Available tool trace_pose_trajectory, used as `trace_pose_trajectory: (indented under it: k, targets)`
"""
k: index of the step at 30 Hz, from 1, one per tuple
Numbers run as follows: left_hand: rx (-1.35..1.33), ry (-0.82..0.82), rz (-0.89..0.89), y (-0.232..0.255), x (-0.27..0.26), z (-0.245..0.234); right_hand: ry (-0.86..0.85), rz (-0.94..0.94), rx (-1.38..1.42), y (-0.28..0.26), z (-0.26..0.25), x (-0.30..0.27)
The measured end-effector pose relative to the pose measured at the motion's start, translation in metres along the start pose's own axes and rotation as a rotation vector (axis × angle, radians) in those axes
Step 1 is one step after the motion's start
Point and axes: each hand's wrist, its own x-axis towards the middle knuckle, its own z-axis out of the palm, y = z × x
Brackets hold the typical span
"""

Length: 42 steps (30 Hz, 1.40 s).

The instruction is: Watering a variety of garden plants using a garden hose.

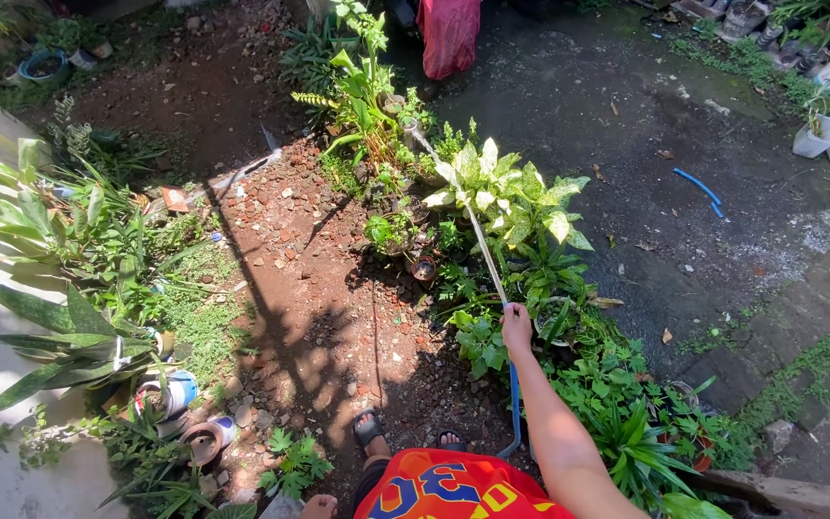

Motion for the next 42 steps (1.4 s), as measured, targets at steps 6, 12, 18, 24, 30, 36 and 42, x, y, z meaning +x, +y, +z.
trace_pose_trajectory:
  k: [6, 12, 18, 24, 30, 36, 42]
  targets:
    - [0.007, -0.085, 0.020, 0.001, 0.001, -0.003, -0.008, 0.038, 0.051, 0.011, -0.007, 0.007]
    - [-0.009, 0.023, 0.023, 0.001, -0.005, 0.003, 0.054, 0.077, 0.063, 0.033, -0.009, 0.023]
    - [-0.052, -0.180, 0.083, -0.003, 0.002, 0.001, 0.036, 0.155, 0.071, 0.012, -0.017, 0.006]
    - [-0.224, 0.018, -0.046, -0.006, -0.007, 0.011, 0.033, 0.163, 0.011, 0.012, -0.022, 0.000]
    - [-0.266, -0.038, 0.054, -0.006, -0.005, 0.003, 0.032, 0.144, -0.013, 0.040, -0.026, 0.006]
    - [-0.260, -0.123, 0.079, -0.004, 0.001, 0.001, 0.037, 0.073, -0.023, 0.014, -0.010, 0.004]
    - [-0.169, -0.070, 0.087, 0.010, -0.001, -0.005, -0.083, -0.160, 0.241, 0.033, 0.077, 0.032]
